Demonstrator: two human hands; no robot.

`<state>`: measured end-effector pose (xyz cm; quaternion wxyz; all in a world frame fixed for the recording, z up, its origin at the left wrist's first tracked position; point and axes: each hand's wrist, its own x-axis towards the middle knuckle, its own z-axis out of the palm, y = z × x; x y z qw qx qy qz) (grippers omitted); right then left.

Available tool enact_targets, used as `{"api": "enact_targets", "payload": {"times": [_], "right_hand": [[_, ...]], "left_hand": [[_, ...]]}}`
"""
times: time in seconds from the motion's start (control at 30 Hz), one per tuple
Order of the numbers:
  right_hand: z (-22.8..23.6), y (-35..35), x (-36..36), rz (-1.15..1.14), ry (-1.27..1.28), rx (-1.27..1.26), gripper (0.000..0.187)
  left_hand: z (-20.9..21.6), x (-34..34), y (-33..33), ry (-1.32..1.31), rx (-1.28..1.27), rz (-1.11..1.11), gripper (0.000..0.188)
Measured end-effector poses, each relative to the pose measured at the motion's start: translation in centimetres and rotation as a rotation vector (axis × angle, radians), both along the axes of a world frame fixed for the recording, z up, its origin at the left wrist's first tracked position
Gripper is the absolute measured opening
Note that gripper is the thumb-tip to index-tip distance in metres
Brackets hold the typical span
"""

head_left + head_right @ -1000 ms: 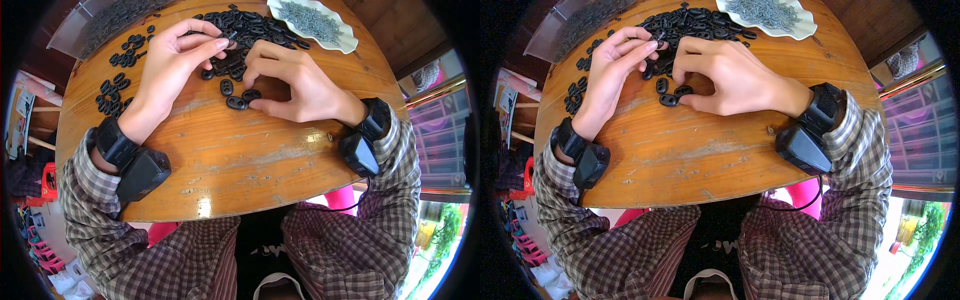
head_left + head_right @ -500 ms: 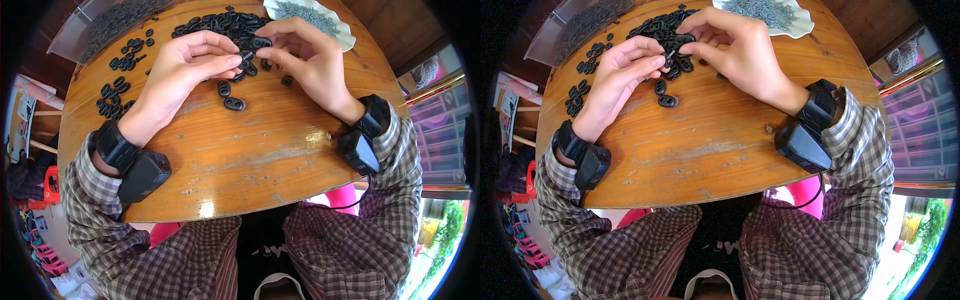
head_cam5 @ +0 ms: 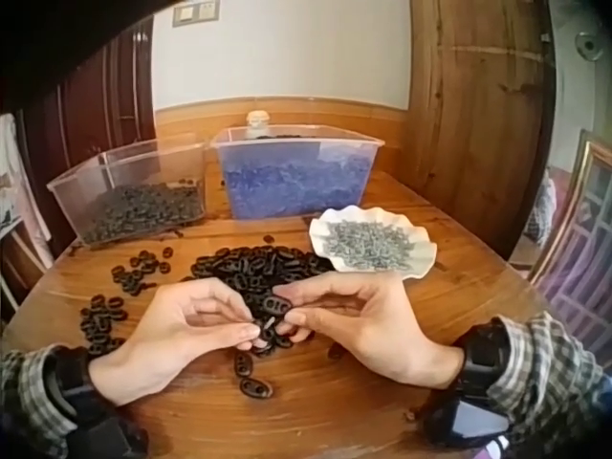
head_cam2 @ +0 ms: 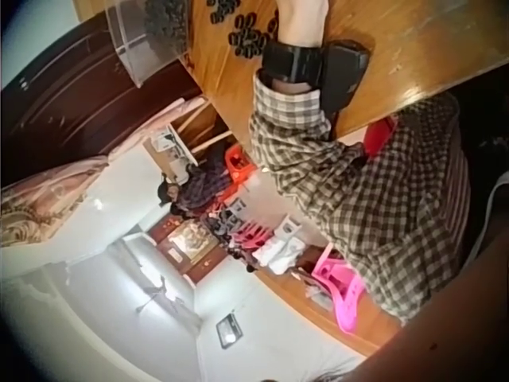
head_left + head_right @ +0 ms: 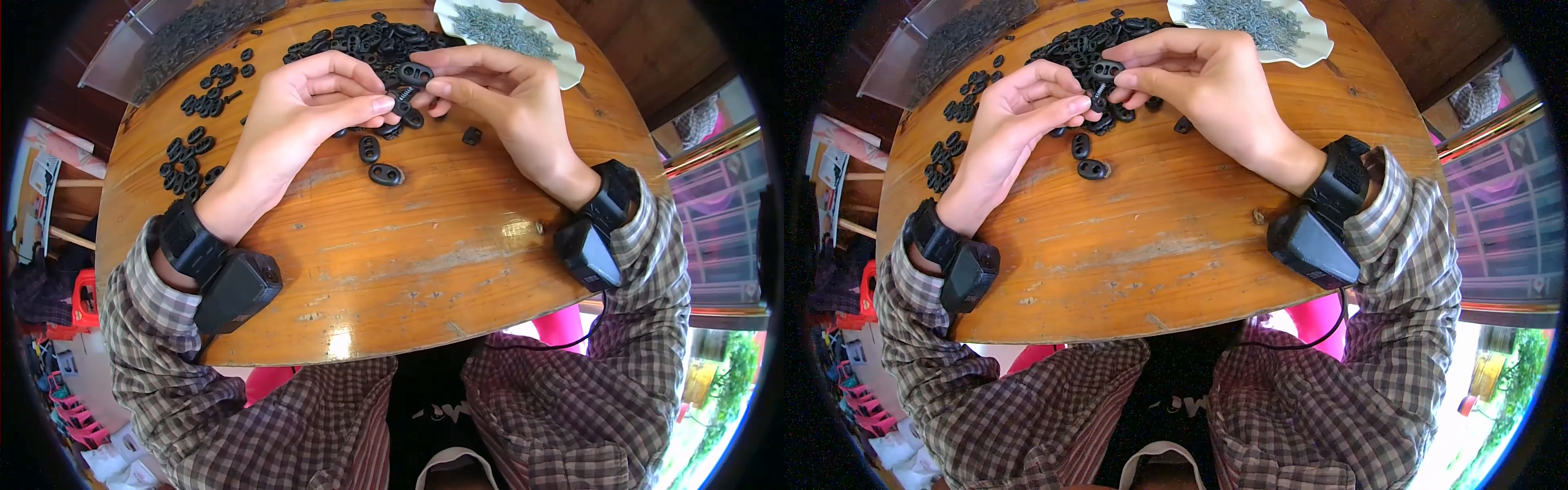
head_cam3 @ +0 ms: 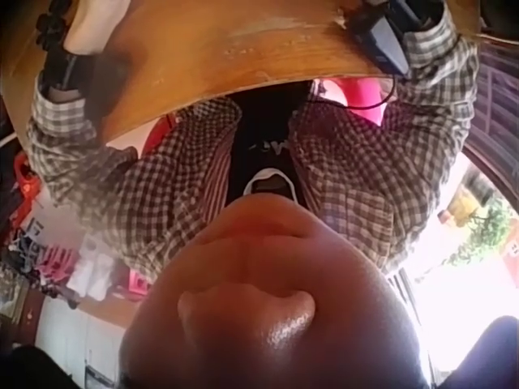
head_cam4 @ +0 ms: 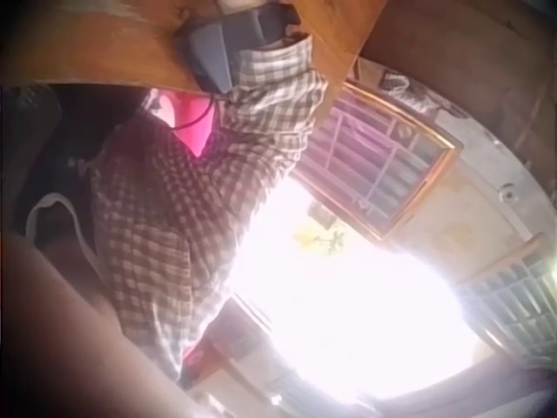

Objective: The person assembles cord locks by hand by picking up a plastic housing, inserting a metal spring, and then fitting a plastic plunger into the housing. The completed cord locks are then placed onto the wooden table.

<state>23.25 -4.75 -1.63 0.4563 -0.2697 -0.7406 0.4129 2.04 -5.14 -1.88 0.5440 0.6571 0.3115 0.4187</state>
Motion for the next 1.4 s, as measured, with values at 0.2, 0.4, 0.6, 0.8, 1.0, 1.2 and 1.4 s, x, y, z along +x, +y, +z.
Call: {"api": "enact_targets", "payload": {"times": [0.2, 0.4, 0.6, 0.8, 1.0, 1.2, 1.4], "right_hand": [[-0.1, 0.0, -0.1, 0.015, 0.022, -0.028, 0.021], [-0.2, -0.1, 0.0, -0.001, -0.013, 0.014, 0.021], [-0.1, -0.4, 0.0, -0.044, -0.112, 0.128, 0.018], [-0.5, -0.5, -0.2, -0.039, -0.180, 0.220, 0.016], [-0.7, -0.3, -0.1, -0.093, -0.282, 0.376, 0.020], [-0.2, -0.6, 0.0, -0.135, -0.402, 0.598, 0.026], [-0.5, -0.6, -0.3, -0.161, -0.432, 0.679, 0.027]], "left_hand": [[0.0, -0.2, -0.1, -0.028, -0.035, 0.016, 0.013], [0.1, 0.0, 0.0, -0.043, -0.064, 0.009, 0.013], [0.2, 0.1, -0.3, -0.067, -0.091, -0.001, 0.012], [-0.1, 0.2, -0.6, -0.063, -0.101, 0.015, 0.013], [-0.1, 0.6, -0.9, -0.022, -0.116, 0.035, 0.016], [0.1, 1.1, -1.2, 0.012, -0.140, 0.032, 0.025], [0.1, 1.1, -1.2, 0.031, -0.134, 0.080, 0.025]]}}
